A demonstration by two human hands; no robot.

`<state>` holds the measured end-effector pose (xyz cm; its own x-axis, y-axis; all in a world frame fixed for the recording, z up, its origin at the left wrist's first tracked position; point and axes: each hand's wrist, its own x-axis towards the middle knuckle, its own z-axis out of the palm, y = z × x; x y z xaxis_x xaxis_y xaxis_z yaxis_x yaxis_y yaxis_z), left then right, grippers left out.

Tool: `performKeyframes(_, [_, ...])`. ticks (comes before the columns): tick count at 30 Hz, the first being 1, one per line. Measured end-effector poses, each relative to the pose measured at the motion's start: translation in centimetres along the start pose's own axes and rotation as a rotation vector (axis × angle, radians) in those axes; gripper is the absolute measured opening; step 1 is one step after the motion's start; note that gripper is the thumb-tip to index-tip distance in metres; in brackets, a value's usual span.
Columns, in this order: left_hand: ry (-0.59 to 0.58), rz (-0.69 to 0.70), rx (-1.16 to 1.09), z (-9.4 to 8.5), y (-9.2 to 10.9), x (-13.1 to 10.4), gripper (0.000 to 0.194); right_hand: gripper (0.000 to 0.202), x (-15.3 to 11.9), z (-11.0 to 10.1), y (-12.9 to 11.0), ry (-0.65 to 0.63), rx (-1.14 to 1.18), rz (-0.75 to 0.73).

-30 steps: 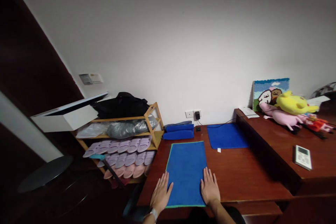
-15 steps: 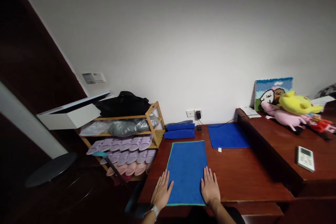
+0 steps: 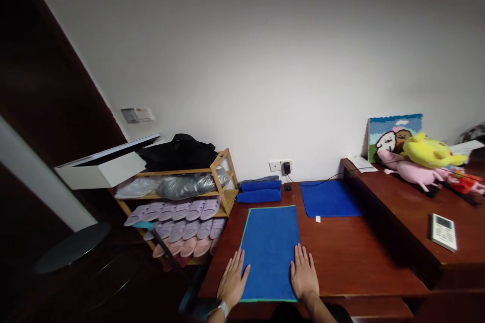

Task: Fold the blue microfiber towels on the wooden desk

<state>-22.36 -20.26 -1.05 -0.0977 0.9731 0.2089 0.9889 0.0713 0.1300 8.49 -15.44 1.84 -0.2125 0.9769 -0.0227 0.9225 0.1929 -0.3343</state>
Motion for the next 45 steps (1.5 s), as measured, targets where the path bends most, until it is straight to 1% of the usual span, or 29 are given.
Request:
performKeyframes(9, [0.005,0.014,0.006,0.0,-0.1,0.2,0.067,0.068,-0.3,-0.7,-0.3,-0.012,-0.009,0.005])
performKeyframes(12, [-0.001,0.012,-0.002,0.0,0.0,0.2,0.068,0.068,-0.2,-0.7,-0.2,-0.012,-0.01,0.007])
performKeyframes(17, [0.024,0.02,-0.012,0.2,-0.1,0.2,0.066,0.067,-0.1,-0.5,-0.2,-0.004,0.009,0.008])
performKeyframes(24, [0.001,0.005,-0.006,0.0,-0.1,0.3,0.067,0.068,-0.2,-0.9,-0.4,-0.016,0.005,0.015])
performKeyframes(33, [0.033,0.023,0.003,0.7,-0.4,0.4,0.065,0.068,-0.2,-1.2,-0.5,-0.015,-0.004,0.017])
performKeyframes(39, [0.032,0.017,0.0,0.6,-0.3,0.4,0.066,0.068,-0.4,-1.7,-0.8,-0.034,-0.034,0.02])
performKeyframes(45, [0.002,0.009,0.0,0.3,-0.1,0.3,0.067,0.068,-0.4,-1.7,-0.8,-0.04,-0.049,0.023])
